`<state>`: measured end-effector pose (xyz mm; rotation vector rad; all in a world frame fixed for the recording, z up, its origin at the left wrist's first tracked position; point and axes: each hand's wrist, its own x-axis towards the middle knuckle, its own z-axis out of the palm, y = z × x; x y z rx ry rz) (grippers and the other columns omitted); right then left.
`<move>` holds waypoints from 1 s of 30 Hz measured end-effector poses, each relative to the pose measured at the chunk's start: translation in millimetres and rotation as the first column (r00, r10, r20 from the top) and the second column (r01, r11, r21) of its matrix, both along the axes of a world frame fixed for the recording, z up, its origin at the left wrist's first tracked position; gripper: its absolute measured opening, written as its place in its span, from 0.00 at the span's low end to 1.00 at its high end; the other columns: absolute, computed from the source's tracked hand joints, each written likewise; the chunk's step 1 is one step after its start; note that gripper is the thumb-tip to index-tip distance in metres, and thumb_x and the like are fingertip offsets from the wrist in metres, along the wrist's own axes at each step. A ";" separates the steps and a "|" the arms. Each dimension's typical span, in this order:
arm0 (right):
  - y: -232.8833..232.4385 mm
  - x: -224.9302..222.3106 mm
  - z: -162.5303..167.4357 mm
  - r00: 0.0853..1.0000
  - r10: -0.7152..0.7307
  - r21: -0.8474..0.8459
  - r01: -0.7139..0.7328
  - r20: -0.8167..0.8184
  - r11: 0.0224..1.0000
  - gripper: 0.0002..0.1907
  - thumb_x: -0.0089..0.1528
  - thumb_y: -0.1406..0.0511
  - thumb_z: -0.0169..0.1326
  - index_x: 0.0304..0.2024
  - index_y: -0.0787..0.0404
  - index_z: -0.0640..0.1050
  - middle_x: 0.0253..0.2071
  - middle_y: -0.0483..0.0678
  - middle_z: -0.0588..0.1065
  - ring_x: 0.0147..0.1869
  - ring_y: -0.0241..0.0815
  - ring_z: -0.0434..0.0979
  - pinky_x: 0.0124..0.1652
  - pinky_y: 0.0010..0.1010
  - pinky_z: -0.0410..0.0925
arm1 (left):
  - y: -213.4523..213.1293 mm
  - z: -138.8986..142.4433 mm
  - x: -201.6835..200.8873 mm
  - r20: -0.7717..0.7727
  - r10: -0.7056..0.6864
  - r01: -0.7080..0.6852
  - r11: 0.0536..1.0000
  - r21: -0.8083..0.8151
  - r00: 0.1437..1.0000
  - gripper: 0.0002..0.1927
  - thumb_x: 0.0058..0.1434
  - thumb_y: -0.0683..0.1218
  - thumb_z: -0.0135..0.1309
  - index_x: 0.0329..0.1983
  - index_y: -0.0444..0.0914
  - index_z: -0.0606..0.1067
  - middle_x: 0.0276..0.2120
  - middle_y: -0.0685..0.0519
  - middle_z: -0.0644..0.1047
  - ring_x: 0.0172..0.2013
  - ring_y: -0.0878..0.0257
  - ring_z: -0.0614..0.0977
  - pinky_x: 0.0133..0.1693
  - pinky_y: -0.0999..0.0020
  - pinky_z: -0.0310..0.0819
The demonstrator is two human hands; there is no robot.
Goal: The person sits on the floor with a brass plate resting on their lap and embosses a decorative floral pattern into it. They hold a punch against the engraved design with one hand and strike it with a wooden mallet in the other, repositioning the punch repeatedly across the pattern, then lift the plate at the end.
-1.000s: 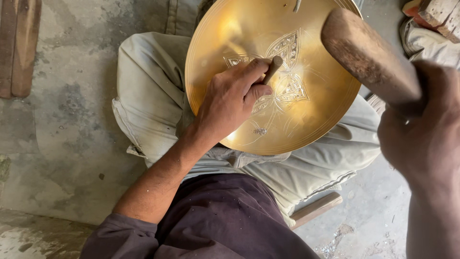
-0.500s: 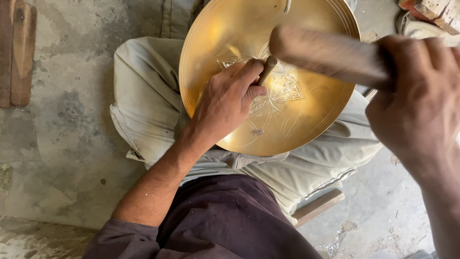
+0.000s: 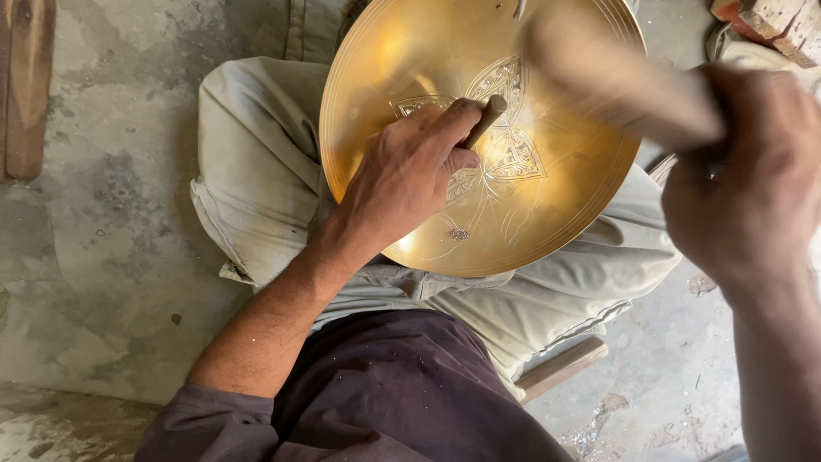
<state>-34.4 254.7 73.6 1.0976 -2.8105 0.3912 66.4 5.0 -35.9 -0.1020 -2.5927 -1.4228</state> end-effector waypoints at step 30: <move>5.9 1.1 -1.3 0.968 -0.106 -0.060 0.123 0.228 0.991 0.19 0.63 0.80 0.53 0.57 0.72 0.72 0.44 0.59 0.77 0.46 0.48 0.80 0.46 0.34 0.74 | -3.6 0.6 -3.5 -0.047 -0.034 0.034 0.999 -0.014 0.998 0.16 0.66 0.41 0.61 0.54 0.39 0.71 0.33 0.49 0.77 0.32 0.57 0.85 0.29 0.60 0.77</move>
